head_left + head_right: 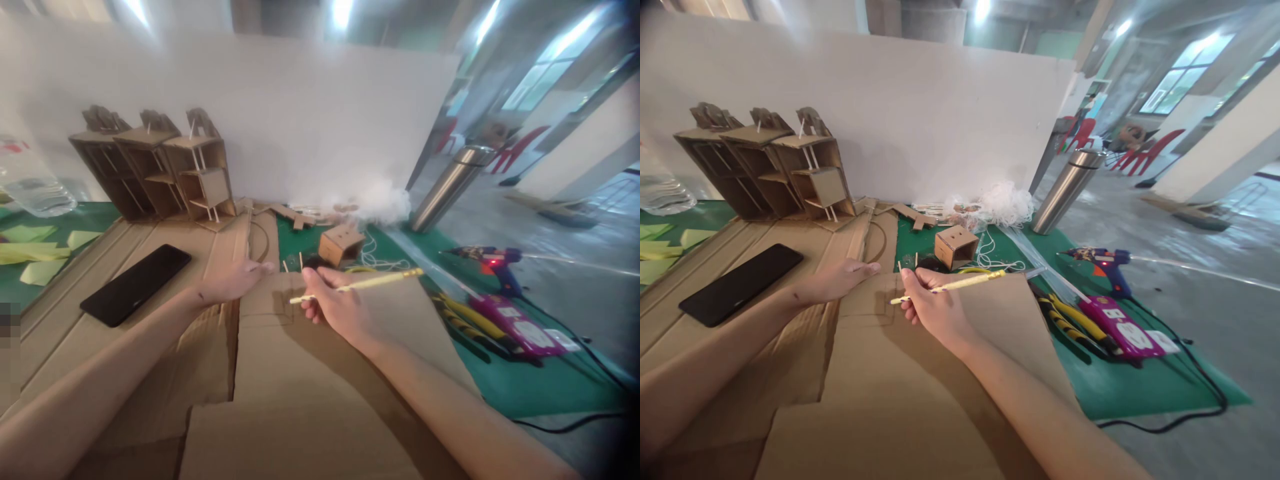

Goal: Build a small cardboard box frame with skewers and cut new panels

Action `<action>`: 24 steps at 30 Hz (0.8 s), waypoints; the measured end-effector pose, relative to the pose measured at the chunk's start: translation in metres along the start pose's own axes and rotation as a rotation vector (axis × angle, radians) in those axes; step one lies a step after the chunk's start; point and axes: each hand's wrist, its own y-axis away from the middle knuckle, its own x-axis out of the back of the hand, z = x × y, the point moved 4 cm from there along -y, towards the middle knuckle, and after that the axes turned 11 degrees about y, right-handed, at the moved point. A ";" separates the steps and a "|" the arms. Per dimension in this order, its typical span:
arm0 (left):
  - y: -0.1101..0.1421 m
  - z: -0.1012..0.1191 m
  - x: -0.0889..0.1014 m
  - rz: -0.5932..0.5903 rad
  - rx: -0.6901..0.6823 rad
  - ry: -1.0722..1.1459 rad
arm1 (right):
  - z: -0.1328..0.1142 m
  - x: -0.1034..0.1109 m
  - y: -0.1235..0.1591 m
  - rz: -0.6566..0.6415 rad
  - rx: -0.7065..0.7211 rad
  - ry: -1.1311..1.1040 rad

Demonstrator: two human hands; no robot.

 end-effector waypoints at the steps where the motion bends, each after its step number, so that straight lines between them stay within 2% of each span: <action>1: 0.000 -0.001 0.000 0.003 -0.004 -0.004 | 0.000 0.000 -0.001 0.013 0.015 -0.017; 4: -0.001 -0.001 0.000 0.000 -0.005 -0.009 | 0.000 0.001 -0.002 0.029 0.070 -0.037; 7: -0.001 0.001 0.000 -0.011 -0.001 -0.003 | 0.002 0.000 -0.003 -0.017 0.045 0.028; 11: 0.000 0.004 -0.001 -0.006 0.011 -0.004 | -0.001 0.002 -0.003 0.019 0.117 0.002; 15: 0.000 0.003 -0.001 -0.011 0.007 0.000 | 0.000 0.001 -0.004 -0.011 0.089 0.020; 18: -0.001 0.001 -0.001 -0.013 0.009 -0.003 | -0.002 0.003 -0.003 0.020 0.119 0.018; 21: -0.001 0.001 -0.001 -0.007 0.019 -0.006 | -0.003 0.003 -0.002 0.017 0.095 0.073; 24: -0.001 0.001 -0.001 -0.005 0.013 -0.002 | -0.003 0.006 -0.004 0.068 0.084 0.049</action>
